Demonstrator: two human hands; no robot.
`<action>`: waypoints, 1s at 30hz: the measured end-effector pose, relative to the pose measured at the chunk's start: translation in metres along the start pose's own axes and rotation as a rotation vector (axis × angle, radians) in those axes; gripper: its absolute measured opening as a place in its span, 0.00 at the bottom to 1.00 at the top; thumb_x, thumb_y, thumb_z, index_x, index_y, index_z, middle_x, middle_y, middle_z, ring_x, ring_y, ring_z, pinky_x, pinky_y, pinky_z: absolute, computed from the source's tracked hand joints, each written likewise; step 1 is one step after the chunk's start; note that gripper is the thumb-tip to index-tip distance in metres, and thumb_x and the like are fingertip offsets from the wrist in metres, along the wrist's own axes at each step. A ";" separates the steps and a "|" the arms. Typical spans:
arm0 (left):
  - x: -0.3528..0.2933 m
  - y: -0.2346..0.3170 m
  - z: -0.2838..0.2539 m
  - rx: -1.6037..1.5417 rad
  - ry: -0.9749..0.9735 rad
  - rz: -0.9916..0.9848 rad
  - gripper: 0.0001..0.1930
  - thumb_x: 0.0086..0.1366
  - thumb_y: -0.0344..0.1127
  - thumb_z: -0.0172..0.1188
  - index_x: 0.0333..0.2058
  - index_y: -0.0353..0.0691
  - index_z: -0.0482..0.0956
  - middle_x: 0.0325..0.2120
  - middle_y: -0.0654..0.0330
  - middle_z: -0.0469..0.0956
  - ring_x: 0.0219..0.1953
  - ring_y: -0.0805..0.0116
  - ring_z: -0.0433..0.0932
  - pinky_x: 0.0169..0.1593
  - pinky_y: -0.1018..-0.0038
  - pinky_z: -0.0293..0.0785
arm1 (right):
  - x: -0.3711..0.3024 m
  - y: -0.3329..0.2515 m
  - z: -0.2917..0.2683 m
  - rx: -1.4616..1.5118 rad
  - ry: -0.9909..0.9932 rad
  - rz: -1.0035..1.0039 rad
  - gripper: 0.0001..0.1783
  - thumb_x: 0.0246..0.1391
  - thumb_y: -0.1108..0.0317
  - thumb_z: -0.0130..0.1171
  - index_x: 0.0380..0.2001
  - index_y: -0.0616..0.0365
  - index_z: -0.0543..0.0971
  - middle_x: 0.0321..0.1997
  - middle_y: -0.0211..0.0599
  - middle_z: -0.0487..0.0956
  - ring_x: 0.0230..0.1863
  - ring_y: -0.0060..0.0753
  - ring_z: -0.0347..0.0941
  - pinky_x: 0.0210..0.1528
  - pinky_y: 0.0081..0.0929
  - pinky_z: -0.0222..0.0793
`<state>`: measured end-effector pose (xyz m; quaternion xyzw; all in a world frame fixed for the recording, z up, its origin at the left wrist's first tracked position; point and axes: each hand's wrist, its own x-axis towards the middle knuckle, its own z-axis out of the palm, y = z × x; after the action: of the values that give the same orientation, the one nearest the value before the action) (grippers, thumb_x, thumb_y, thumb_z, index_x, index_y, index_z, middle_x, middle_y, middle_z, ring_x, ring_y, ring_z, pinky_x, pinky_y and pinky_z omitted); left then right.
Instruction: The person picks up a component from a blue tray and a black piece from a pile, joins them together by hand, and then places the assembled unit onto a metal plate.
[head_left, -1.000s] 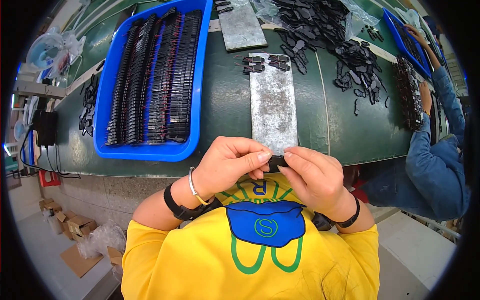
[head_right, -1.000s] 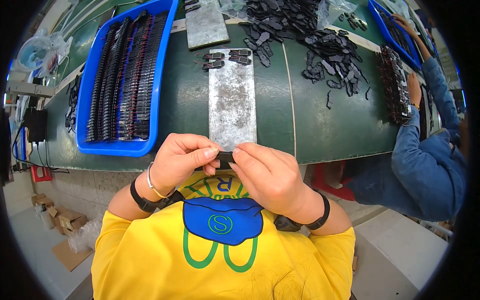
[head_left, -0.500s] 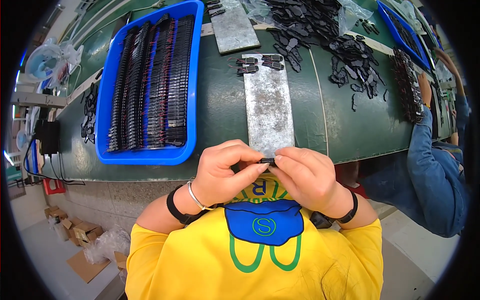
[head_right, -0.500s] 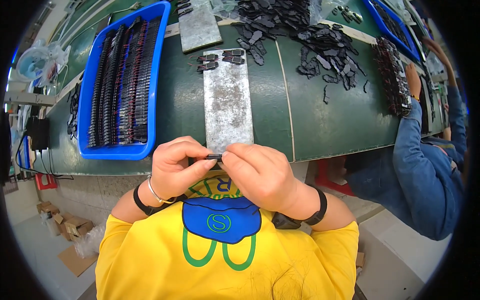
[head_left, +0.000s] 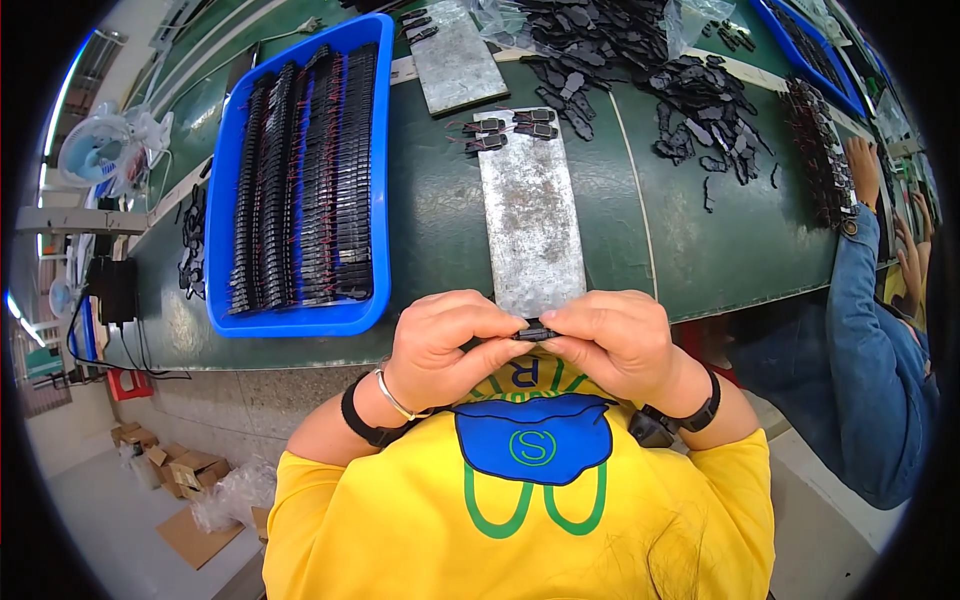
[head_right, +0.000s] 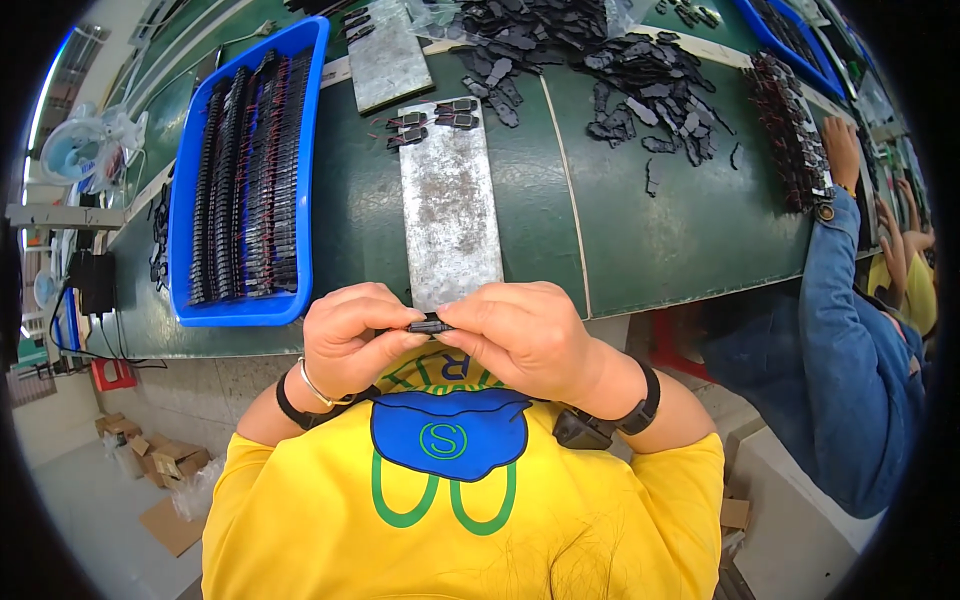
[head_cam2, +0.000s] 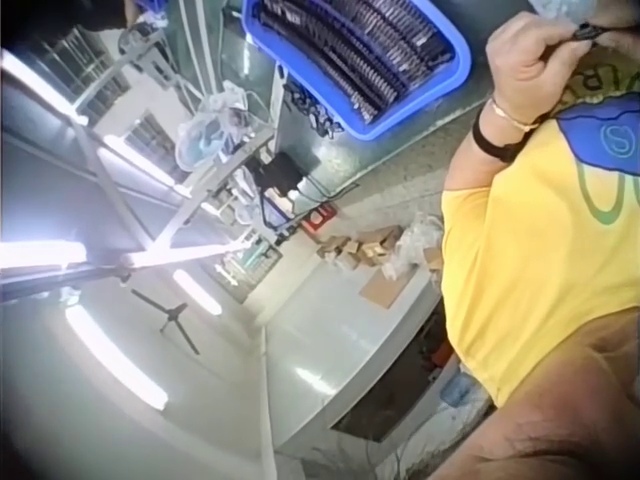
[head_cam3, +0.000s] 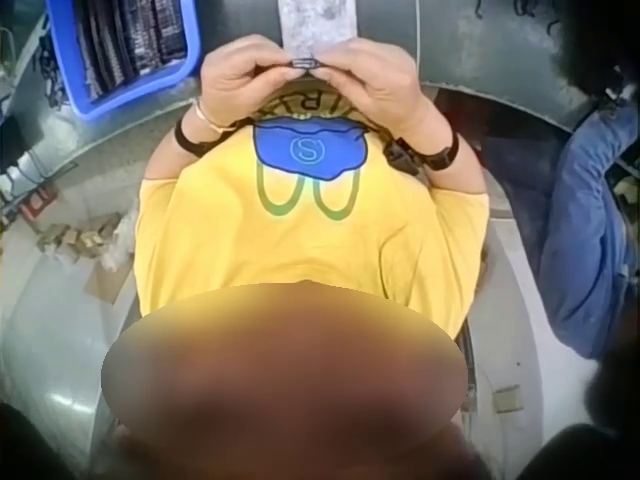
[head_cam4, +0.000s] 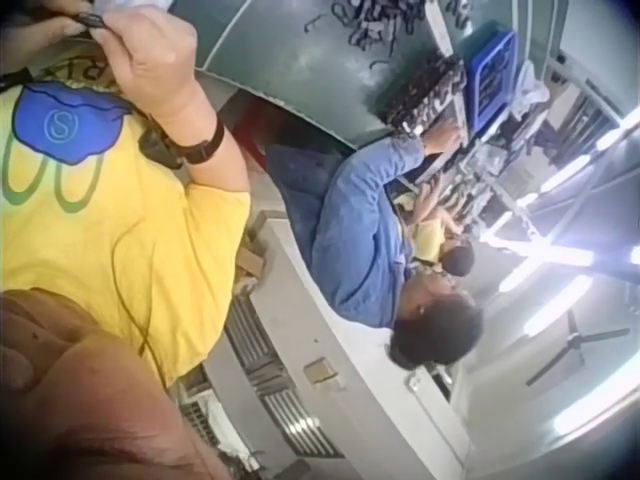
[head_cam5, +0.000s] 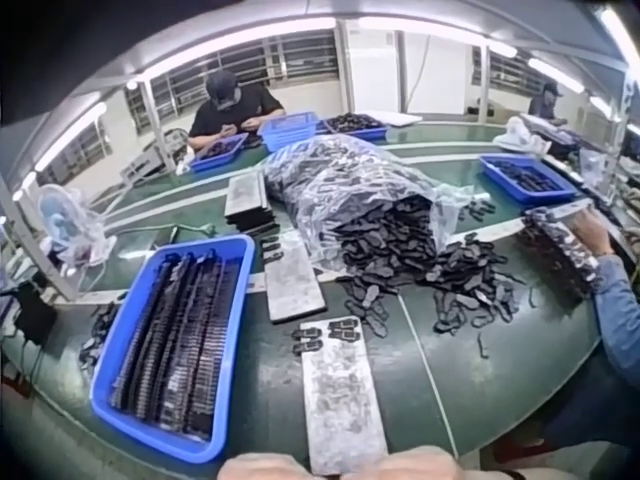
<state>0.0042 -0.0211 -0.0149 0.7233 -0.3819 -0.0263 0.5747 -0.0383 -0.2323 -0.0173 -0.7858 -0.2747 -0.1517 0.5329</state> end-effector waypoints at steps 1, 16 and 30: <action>0.001 -0.001 0.000 -0.003 -0.004 0.027 0.09 0.49 0.23 0.69 0.31 0.33 0.81 0.22 0.58 0.79 0.22 0.69 0.76 0.25 0.79 0.68 | 0.000 0.000 0.000 -0.015 0.011 -0.026 0.11 0.41 0.76 0.68 0.31 0.64 0.79 0.24 0.41 0.79 0.22 0.38 0.77 0.24 0.26 0.71; -0.002 -0.006 0.000 -0.030 0.013 0.127 0.06 0.53 0.25 0.65 0.31 0.35 0.79 0.24 0.60 0.78 0.23 0.67 0.74 0.28 0.74 0.67 | 0.002 -0.004 0.006 0.199 -0.041 0.118 0.12 0.43 0.77 0.67 0.33 0.64 0.77 0.25 0.42 0.78 0.24 0.36 0.77 0.25 0.23 0.71; -0.009 0.002 -0.003 0.098 0.062 0.100 0.14 0.49 0.28 0.70 0.36 0.34 0.79 0.28 0.57 0.79 0.28 0.65 0.78 0.32 0.74 0.71 | 0.002 0.001 0.003 0.078 0.004 0.000 0.11 0.42 0.76 0.68 0.32 0.63 0.79 0.27 0.41 0.80 0.25 0.36 0.77 0.26 0.24 0.70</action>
<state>-0.0016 -0.0134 -0.0156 0.7311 -0.4001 0.0435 0.5509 -0.0361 -0.2291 -0.0185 -0.7640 -0.2792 -0.1426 0.5639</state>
